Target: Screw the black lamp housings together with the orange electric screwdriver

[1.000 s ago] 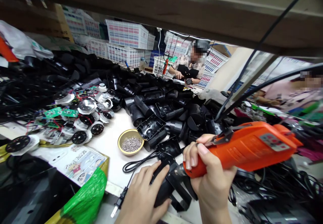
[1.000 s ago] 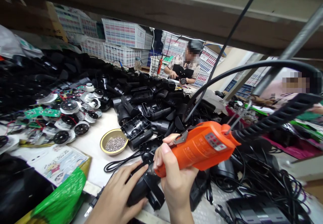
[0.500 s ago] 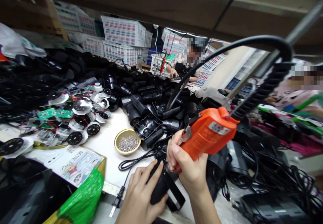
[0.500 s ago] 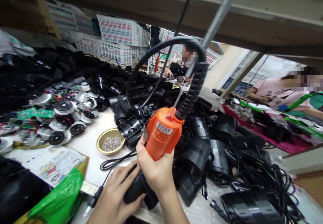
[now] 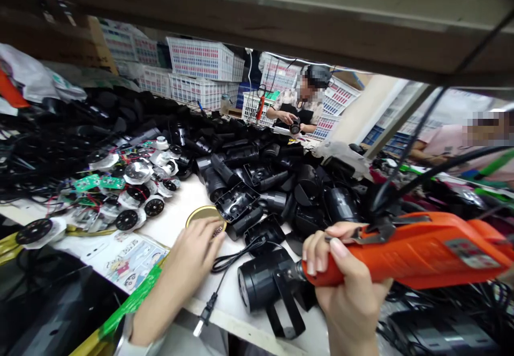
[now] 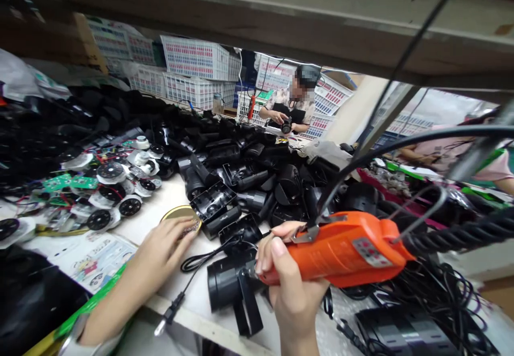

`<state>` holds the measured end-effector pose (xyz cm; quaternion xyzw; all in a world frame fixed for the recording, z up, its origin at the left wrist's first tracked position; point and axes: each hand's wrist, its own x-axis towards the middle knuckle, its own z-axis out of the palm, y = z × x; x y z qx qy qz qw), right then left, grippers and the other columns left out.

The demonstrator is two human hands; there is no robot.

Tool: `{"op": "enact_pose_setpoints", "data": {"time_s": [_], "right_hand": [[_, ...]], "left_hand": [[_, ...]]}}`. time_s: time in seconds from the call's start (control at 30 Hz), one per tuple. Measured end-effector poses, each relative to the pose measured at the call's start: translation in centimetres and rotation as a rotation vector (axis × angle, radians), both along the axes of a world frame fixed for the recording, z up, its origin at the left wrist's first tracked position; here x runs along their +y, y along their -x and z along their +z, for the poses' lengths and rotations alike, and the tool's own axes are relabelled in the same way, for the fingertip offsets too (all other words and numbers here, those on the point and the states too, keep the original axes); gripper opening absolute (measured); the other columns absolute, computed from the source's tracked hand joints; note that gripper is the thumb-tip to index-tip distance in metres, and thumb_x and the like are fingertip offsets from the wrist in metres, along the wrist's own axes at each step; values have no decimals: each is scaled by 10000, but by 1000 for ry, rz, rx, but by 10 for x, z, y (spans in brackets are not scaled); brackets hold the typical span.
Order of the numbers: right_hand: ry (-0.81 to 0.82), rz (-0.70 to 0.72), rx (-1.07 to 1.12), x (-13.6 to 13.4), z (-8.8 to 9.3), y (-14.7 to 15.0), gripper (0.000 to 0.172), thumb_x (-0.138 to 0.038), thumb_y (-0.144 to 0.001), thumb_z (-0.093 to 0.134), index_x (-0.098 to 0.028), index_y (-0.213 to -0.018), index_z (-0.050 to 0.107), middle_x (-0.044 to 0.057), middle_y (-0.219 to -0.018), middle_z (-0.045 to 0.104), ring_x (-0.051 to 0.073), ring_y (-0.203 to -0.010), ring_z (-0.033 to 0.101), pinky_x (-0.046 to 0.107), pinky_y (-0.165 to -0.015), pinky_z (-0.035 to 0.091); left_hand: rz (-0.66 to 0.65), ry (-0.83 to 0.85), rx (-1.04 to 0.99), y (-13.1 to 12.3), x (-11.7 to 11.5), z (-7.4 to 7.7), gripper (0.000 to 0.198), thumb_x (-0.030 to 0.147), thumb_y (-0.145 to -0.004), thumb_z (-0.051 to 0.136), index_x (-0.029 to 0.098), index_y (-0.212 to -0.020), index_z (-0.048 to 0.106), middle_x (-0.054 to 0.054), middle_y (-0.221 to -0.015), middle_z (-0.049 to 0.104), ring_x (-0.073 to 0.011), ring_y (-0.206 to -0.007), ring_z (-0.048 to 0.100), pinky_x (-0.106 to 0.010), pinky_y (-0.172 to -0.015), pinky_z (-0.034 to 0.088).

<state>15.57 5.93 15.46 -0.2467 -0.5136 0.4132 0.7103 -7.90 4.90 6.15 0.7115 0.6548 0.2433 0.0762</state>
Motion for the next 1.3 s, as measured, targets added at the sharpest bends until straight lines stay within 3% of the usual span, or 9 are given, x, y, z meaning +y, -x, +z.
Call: {"op": "enact_pose_setpoints", "data": {"time_s": [0.13,0.3,0.5,0.73,0.87,0.97,1.17,1.3], "right_hand": [[2,13,-24,1,-3,1,33,-231,-936,643,-222,-960,622,-66,-547,532,103,-440,521,232,-496,441],[-12,30,-82,-1,-2,1,43,-241,-953,654,-222,-983,630,-65,-552,548,110,-447,544,242,-498,447],[3,35,-86,-8,4,0,52,-219,-943,662,-233,-986,635,-62,-538,553,105,-432,542,247,-509,456],[-14,52,-24,-7,0,-9,47,-212,-954,629,-230,-997,636,-48,-534,552,108,-440,540,227,-488,458],[-30,59,9,-5,0,-12,58,-206,-963,604,-228,-1005,637,-49,-530,549,106,-440,541,220,-494,467],[-35,61,35,-5,-1,-12,53,-220,-966,603,-236,-1001,639,-55,-520,542,99,-432,530,219,-505,476],[5,71,86,-9,-4,-7,50,-243,-975,596,-245,-996,641,-57,-516,544,91,-433,527,212,-514,474],[-9,101,98,-15,-3,0,48,-259,-974,608,-250,-1006,641,-60,-516,552,96,-439,534,216,-511,470]], "left_hand": [[33,97,65,13,30,5,279,231,-1016,489,141,-1030,752,-167,-1072,771,-359,-1030,700,-517,-944,518],[23,163,69,9,45,7,178,142,-912,585,180,-969,749,-132,-1007,771,-308,-949,714,-384,-811,509],[18,155,57,9,52,4,162,108,-873,569,200,-820,692,-70,-902,736,-226,-821,671,-314,-758,456],[89,95,-2,12,43,14,218,183,-977,528,229,-949,740,-76,-1021,771,-282,-973,701,-370,-824,481],[70,32,-39,10,34,15,220,169,-970,543,224,-942,754,-85,-1048,777,-299,-992,702,-430,-879,503],[6,-22,-87,-3,17,9,183,153,-945,584,232,-953,749,-63,-1008,773,-270,-973,708,-415,-873,530],[-396,-204,-430,-40,-25,-13,127,253,-995,638,264,-927,744,4,-809,732,-156,-784,696,-244,-710,546],[-444,-245,-507,-57,-32,-23,113,346,-984,683,264,-951,754,7,-801,741,-140,-770,696,-217,-679,541]]}}
